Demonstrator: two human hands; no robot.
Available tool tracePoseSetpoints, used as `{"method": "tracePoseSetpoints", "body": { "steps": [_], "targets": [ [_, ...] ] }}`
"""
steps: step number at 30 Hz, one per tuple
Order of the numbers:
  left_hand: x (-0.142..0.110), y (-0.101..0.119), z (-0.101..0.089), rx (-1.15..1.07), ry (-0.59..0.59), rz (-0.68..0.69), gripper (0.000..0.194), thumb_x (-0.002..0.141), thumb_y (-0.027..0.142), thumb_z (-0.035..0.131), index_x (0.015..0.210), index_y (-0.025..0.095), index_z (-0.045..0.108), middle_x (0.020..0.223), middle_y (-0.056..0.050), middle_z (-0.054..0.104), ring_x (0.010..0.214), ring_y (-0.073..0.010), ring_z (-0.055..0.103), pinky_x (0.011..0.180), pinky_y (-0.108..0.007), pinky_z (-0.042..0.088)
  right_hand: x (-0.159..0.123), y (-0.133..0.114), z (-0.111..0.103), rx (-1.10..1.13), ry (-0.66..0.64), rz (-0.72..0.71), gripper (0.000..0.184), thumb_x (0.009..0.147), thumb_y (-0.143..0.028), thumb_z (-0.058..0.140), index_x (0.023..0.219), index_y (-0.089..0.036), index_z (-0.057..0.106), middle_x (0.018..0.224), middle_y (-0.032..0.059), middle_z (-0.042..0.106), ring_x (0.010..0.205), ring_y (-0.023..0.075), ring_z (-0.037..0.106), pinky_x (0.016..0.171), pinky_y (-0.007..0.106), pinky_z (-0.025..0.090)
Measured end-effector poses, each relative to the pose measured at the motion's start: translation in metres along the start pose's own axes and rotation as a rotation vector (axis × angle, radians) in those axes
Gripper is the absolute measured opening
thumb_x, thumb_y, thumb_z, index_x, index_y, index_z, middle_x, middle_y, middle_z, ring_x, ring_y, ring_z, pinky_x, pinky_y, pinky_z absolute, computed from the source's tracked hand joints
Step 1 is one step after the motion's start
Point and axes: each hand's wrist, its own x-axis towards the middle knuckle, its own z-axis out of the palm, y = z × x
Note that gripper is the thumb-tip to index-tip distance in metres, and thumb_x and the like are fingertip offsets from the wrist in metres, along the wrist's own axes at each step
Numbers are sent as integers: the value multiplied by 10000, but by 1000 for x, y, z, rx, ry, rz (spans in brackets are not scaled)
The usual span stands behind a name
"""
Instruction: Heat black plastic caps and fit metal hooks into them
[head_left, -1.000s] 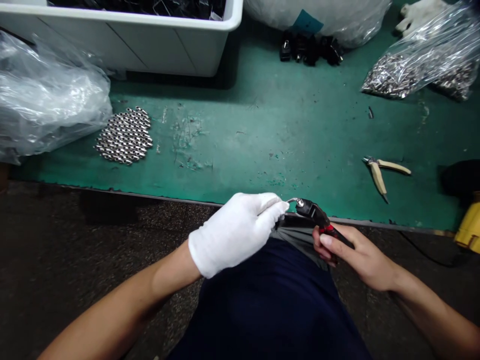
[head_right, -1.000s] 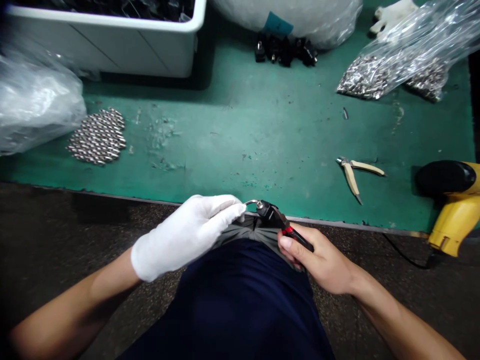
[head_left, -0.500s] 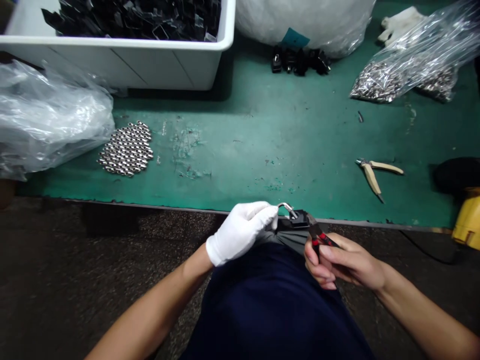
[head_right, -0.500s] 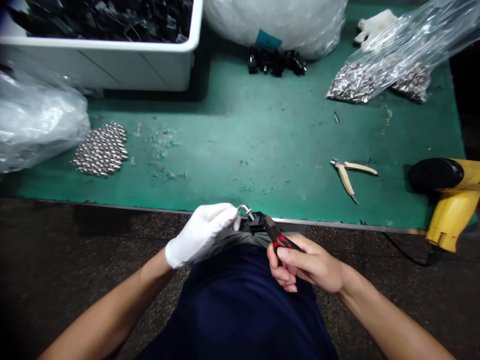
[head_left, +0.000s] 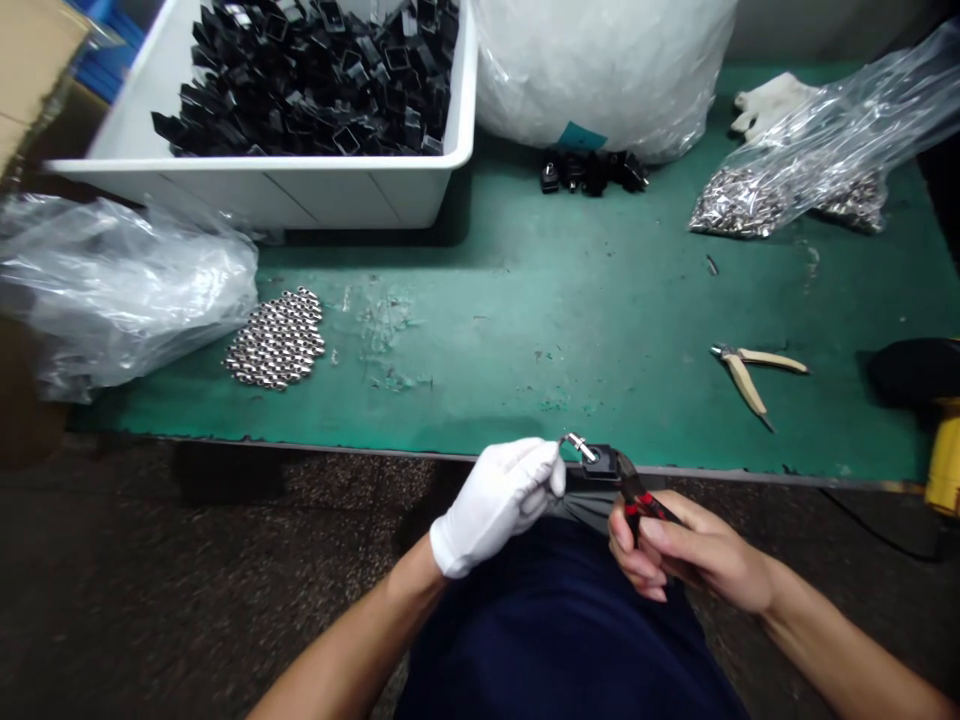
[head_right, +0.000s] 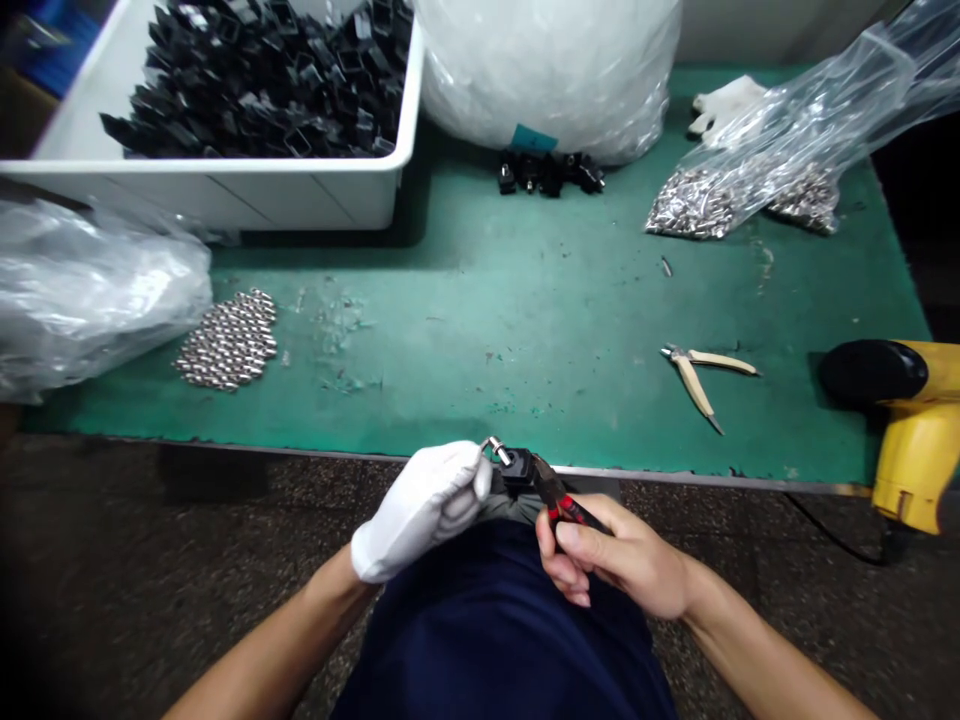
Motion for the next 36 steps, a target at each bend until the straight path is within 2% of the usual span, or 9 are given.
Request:
{"method": "tracePoseSetpoints", "body": {
  "steps": [7, 12, 15, 20, 23, 36],
  "targets": [
    [-1, -7, 5, -373, -63, -72, 337, 981, 455, 513, 777, 187, 531, 459, 123, 223, 366, -44, 113, 332, -146, 147, 4, -1, 2, -48, 66, -34, 304, 1024, -433, 530, 1001, -132, 562, 763, 16, 474, 667, 128, 438, 604, 272, 396],
    [-3, 0, 0, -724, -205, -229, 437, 1012, 493, 403, 684, 206, 418, 448, 123, 152, 339, -43, 16, 277, -134, 161, 5, -3, 2, -90, 158, -28, 278, 1046, -402, 489, 1063, -139, 579, 804, 26, 484, 700, 136, 441, 633, 284, 426],
    [-5, 6, -3, -825, -277, -283, 439, 1026, 467, 368, 670, 210, 382, 471, 115, 133, 347, -47, -11, 274, -143, 132, 9, -5, 4, -119, 207, -29, 279, 1050, -404, 479, 1072, -145, 583, 816, 30, 492, 705, 139, 447, 638, 288, 431],
    [-10, 11, -4, -916, -330, -333, 477, 1045, 451, 281, 631, 216, 306, 508, 102, 84, 367, -56, -61, 286, -176, 25, 17, -9, 10, -136, 225, -23, 278, 1052, -411, 474, 1080, -156, 581, 816, 27, 495, 705, 139, 447, 640, 286, 431],
    [-13, 13, -4, -936, -332, -351, 489, 1044, 443, 289, 611, 217, 268, 510, 99, 54, 370, -58, -81, 289, -182, -14, 21, -11, 13, -146, 225, -12, 283, 1049, -425, 479, 1064, -159, 577, 817, 28, 503, 705, 139, 447, 643, 284, 434],
    [-19, 18, -6, -868, -373, -341, 520, 1014, 488, 359, 580, 219, 259, 475, 96, 37, 351, -66, -64, 282, -189, -33, 24, -12, 13, -250, 226, -25, 296, 1052, -436, 465, 1079, -168, 586, 833, 28, 520, 736, 148, 471, 672, 286, 447]
  ]
}}
